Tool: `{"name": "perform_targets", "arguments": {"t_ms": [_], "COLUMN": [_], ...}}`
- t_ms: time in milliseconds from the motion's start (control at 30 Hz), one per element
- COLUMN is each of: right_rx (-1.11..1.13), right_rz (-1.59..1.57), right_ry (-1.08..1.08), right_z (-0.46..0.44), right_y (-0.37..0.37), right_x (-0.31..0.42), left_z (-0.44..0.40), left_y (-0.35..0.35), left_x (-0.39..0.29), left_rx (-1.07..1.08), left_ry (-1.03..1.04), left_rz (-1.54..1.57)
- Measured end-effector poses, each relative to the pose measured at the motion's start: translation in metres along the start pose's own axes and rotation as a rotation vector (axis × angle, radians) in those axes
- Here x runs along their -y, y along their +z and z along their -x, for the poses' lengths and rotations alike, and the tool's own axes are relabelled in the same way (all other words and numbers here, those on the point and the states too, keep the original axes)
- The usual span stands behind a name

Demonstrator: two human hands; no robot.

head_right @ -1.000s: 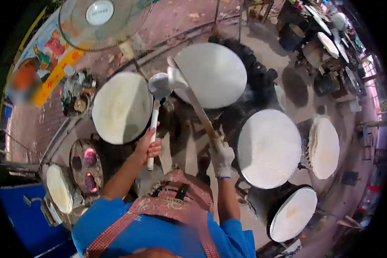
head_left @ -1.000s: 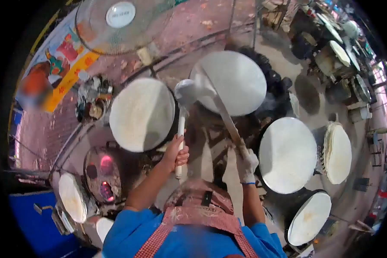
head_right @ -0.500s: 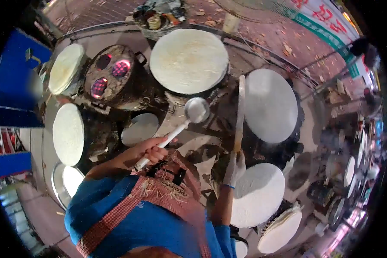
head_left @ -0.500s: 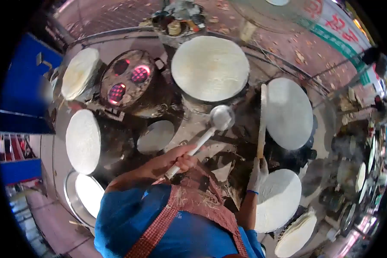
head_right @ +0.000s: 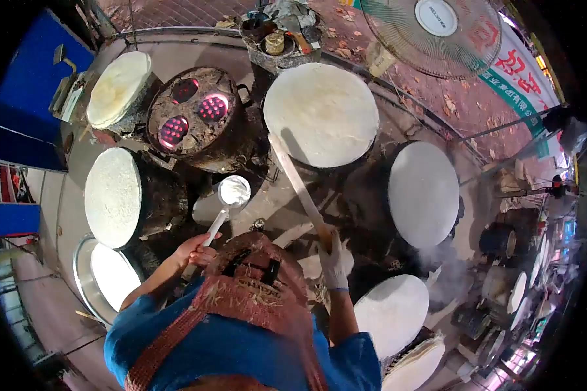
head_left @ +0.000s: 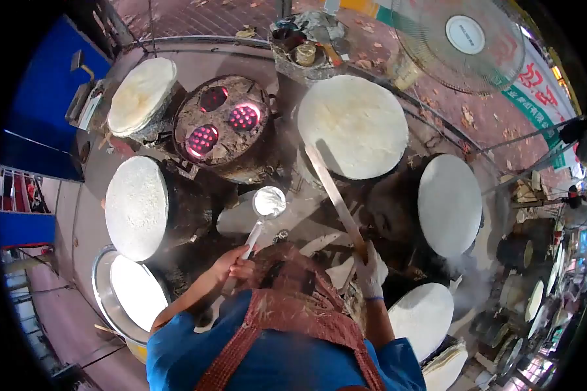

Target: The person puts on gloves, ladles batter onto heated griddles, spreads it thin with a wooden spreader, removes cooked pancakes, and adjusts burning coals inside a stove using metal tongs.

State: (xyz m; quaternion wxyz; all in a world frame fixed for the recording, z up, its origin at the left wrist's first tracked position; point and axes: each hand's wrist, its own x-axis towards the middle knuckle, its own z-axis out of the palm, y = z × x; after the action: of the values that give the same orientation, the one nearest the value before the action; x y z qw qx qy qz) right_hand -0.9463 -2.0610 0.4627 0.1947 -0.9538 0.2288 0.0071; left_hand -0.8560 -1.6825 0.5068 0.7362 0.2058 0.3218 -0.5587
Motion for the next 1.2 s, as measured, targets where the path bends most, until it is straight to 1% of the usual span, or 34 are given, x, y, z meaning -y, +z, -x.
{"name": "perform_targets", "arguments": {"t_ms": [33, 133, 233, 267, 333, 367, 400, 433, 467, 500, 533, 567, 633, 700, 733, 833, 933, 1033, 1067, 1100, 1133, 1167, 1200], "right_rx": [0.010, 0.069, 0.093, 0.057, 0.067, 0.074, 0.094, 0.117, 0.139, 0.163, 0.198, 0.233, 0.251, 0.209, 0.169, 0.118, 0.284, 0.174, 0.094, 0.070, 0.048, 0.027, 0.131], "right_rz": [-0.033, -0.374, -0.876, -1.011, -1.072, -1.104, -1.111, -1.122, -1.132, -1.142, -1.174, -1.204, -1.242, -1.252, -1.140, -0.623, -0.170, -0.317, -0.450, -0.439, -0.431, -0.424, -0.256], "right_ry": [-0.001, 0.062, 0.234, 0.212, 0.235, 0.246, 0.232, 0.220, 0.210, 0.198, 0.233, 0.268, 0.234, 0.108, 0.071, -0.025, 0.067, 0.103, 0.032, 0.004, -0.022, -0.048, 0.025], "right_z": [-0.018, -0.059, -0.079, -0.084, -0.090, -0.093, -0.099, -0.106, -0.114, -0.122, -0.130, -0.139, -0.156, -0.170, -0.172, -0.162, -0.155, -0.164, -0.167, -0.167, -0.165, -0.163, -0.159], "right_y": [0.001, 0.009, -0.006, -0.003, -0.006, -0.008, -0.008, -0.009, -0.010, -0.010, -0.010, -0.009, -0.004, 0.016, 0.027, 0.012, -0.040, -0.023, -0.006, 0.004, 0.011, 0.015, -0.005], "right_x": [0.015, 0.029, 0.046, 0.044, 0.039, 0.037, 0.037, 0.037, 0.037, 0.036, 0.037, 0.038, 0.039, 0.035, 0.031, 0.030, 0.051, 0.059, 0.060, 0.062, 0.064, 0.067, 0.076], "left_z": [0.003, 0.010, -0.009, -0.017, -0.061, -0.069, -0.109, -0.124, -0.145, -0.178, -0.200, -0.215, -0.234, -0.241, -0.243, -0.226, -0.219, -0.216, -0.214, -0.212, -0.211, -0.209, -0.206], "left_y": [0.003, 0.023, 0.045, 0.065, 0.086, 0.124, 0.122, 0.157, 0.178, 0.184, 0.195, 0.206, 0.224, 0.223, 0.221, 0.222, 0.204, 0.195, 0.194, 0.193, 0.193, 0.190, 0.186], "left_x": [-0.002, -0.011, -0.038, -0.044, -0.071, -0.085, -0.105, -0.116, -0.126, -0.142, -0.152, -0.153, -0.155, -0.153, -0.150, -0.141, -0.146, -0.149, -0.151, -0.152, -0.152, -0.155, -0.160], "left_rx": [-0.026, -0.018, -0.040, 0.000, 0.029, 0.044, 0.097, -0.037, 0.047, -0.009, -0.054, -0.130, -0.285, -0.276, -0.272, -0.312, -0.286, -0.249, -0.250, -0.254, -0.279, -0.249, -0.220], "left_ry": [0.009, 0.018, 0.078, 0.247, 0.396, 0.395, 0.387, 0.388, 0.466, 0.493, 0.475, 0.507, 0.571, 0.636, 0.664, 0.638, 0.625, 0.565, 0.547, 0.529, 0.556, 0.509, 0.462], "left_rz": [0.020, 0.160, 0.107, -0.167, -0.331, -0.374, -0.323, -0.312, -0.232, -0.182, -0.064, -0.051, -0.031, -0.069, -0.091, -0.001, -0.016, 0.000, 0.002, 0.006, -0.007, 0.014, 0.036]}}
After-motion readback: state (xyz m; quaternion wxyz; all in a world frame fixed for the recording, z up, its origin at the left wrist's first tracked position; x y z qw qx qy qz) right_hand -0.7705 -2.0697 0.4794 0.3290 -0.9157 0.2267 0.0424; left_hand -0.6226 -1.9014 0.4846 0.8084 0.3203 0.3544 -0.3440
